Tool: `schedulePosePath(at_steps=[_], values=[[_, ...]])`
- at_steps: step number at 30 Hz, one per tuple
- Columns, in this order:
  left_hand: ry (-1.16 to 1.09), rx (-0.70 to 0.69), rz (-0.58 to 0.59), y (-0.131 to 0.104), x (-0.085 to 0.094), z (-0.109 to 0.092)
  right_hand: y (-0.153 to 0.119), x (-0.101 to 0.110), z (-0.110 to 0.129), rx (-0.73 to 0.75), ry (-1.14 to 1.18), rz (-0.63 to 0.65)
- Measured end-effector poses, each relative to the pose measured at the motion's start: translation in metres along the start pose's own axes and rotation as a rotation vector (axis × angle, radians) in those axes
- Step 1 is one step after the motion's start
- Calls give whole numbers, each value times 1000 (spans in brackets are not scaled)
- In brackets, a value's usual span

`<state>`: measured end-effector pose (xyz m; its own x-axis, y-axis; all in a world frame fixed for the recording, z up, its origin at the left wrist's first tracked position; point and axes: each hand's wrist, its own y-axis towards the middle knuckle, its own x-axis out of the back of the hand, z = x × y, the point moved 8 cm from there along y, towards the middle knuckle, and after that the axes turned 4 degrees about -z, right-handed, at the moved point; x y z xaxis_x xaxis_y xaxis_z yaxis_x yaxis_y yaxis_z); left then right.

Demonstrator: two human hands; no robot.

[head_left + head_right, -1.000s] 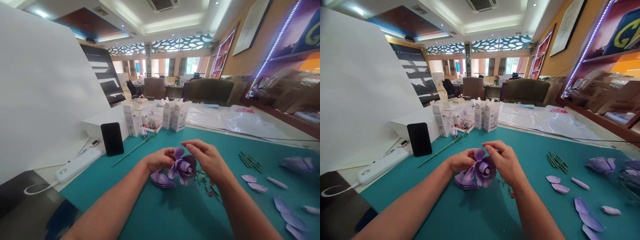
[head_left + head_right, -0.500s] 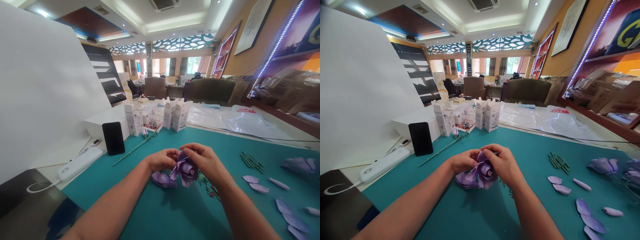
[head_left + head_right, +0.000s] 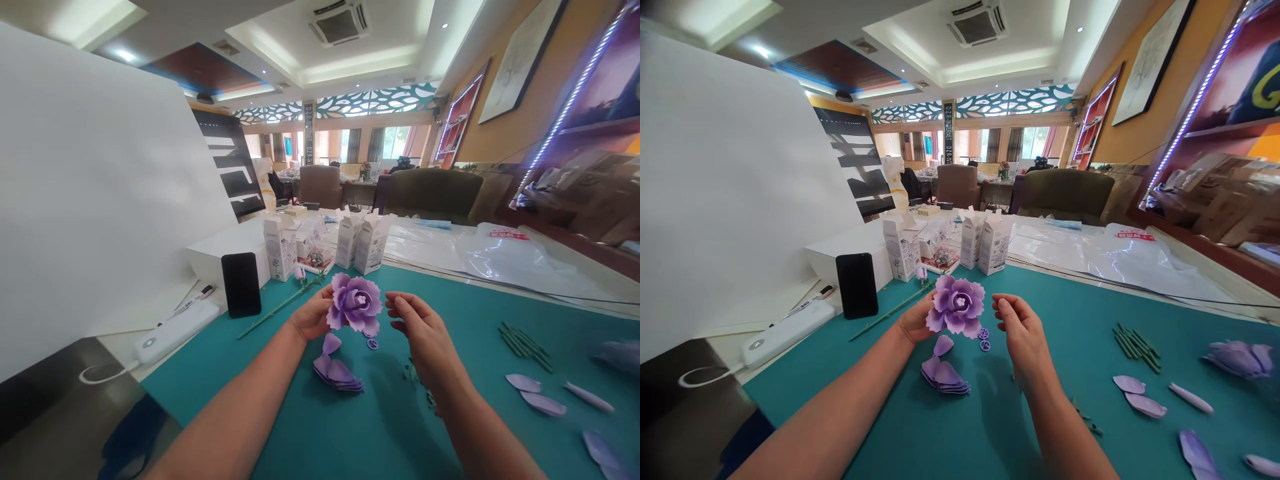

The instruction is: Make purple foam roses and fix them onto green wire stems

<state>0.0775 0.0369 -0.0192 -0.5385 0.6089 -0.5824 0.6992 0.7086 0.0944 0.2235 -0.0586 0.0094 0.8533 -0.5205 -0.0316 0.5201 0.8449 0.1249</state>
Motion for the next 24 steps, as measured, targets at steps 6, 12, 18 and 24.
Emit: schedulePosePath(at_steps=[6, 12, 18, 24], values=[[-7, -10, -61, 5, 9, -3, -7, -5, -1, 50, -39, -17], [4, -71, -139, 4, 3, -5, -47, -29, 59, 750, -509, -50], [-10, -74, -125, 3, -8, 0, -73, -50, 71, 1085, -867, -140], [-2, -68, -129, 1, -13, 0, -76, -53, 69, 1136, -945, -154]])
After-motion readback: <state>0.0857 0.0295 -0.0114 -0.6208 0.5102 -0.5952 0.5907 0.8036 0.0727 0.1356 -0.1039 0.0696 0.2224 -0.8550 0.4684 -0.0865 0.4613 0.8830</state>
